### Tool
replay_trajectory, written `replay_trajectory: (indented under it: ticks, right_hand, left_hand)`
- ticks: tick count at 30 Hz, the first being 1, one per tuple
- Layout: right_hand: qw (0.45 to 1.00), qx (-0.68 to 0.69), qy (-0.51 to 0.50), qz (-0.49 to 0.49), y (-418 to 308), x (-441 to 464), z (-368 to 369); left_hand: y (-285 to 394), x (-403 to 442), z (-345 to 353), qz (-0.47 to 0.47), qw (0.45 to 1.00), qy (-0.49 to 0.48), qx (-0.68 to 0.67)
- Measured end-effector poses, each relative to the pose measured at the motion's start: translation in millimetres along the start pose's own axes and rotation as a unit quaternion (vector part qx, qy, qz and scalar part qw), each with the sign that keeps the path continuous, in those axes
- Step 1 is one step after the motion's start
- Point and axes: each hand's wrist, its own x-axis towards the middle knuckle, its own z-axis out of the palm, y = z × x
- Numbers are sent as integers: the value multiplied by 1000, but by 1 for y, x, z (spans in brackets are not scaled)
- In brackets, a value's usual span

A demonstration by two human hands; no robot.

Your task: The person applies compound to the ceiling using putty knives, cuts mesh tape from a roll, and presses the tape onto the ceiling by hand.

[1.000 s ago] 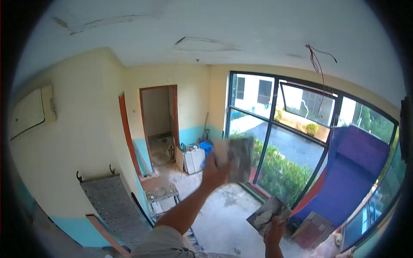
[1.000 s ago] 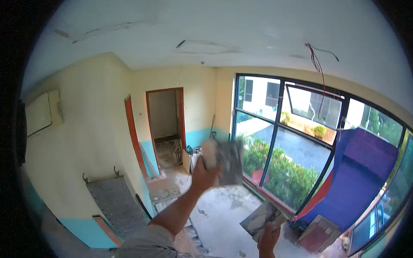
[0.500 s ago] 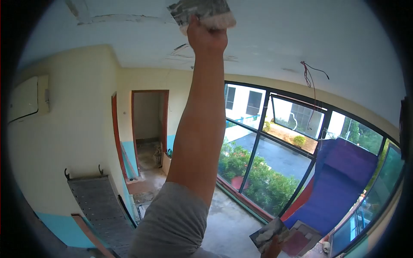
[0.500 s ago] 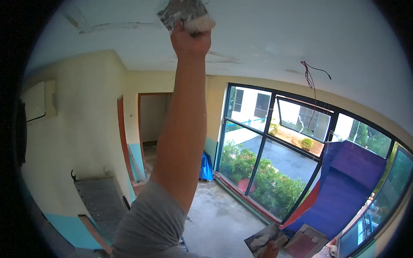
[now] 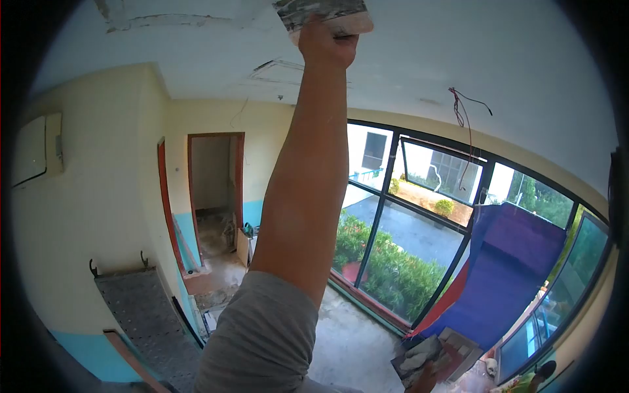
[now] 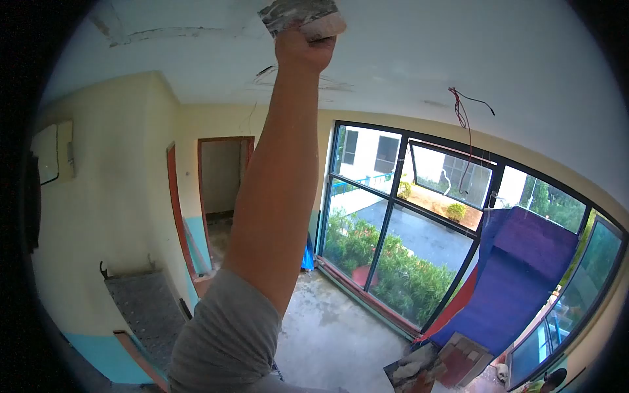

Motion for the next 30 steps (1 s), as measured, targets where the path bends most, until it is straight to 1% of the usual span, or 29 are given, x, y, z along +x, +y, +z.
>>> replay_trajectory:
  ticks: [1,3,4,5,7,8,10,11,12,14,15,17,19,21,22,23,24,25,26,27,28,29,30]
  right_hand:
    - [1000,4,4,20,1,3,-1]
    - [998,-5,-40,-51,42,34,-14]
    - [994,-10,-61,-87,57,44,-21]
    - [994,-71,-8,-88,61,43,-25]
    - [973,-191,95,-86,47,25,-11]
    - [977,-182,65,-90,42,22,-9]
    - [982,-164,3,-99,31,15,-7]
    - [991,-80,-20,-104,19,6,2]
    - [993,5,-42,-108,3,-7,22]
    - [976,171,-80,-112,-25,-29,50]
    - [982,146,-89,-82,-25,-25,46]
    - [991,92,-96,-9,-10,-18,23]
    - [971,195,-138,-15,-30,-33,43]
    - [948,272,-145,82,-35,-34,49]
    - [933,300,-166,107,-42,-38,53]
    - [916,328,-189,131,-50,-42,60]
    - [915,326,-182,149,-52,-42,64]
    - [914,324,-179,166,-52,-42,67]
    - [912,324,-177,180,-51,-41,70]
    - [903,333,-196,190,-52,-40,73]
    - [893,343,-214,199,-53,-39,76]
    - [883,352,-232,207,-53,-40,80]
    - [888,338,-224,217,-54,-41,83]
  left_hand:
    - [4,-5,4,47,996,-80,-12]
    - [12,-16,22,140,960,-237,-39]
    - [22,-2,33,101,985,-132,-42]
    - [24,10,34,79,988,-123,-39]
    - [23,34,32,35,993,-108,-28]
    - [19,47,23,27,978,-206,-30]
    - [-5,51,8,74,967,-243,-8]
    - [-15,49,-1,97,961,-258,3]
    - [-18,45,-8,14,995,-98,29]
    - [-14,21,-5,-21,996,66,63]
    - [-14,11,-10,-44,985,149,80]
    - [-12,-15,-39,-66,987,96,112]
    - [-21,-62,-73,-100,982,60,149]
    - [-23,-123,-104,-133,974,26,184]
    - [-21,-157,-116,-145,968,7,203]
    - [-29,-205,-123,-189,950,124,214]
    - [-32,-257,-137,-272,890,200,306]
    - [-36,-315,-132,-323,827,229,400]
    - [-41,-366,-143,-382,758,172,501]
    - [-47,-416,-150,-440,675,74,588]
    - [-51,-458,-152,-494,611,3,618]
    - [-51,-491,-149,-553,581,-18,597]
    - [-49,-512,-140,-610,572,-5,549]
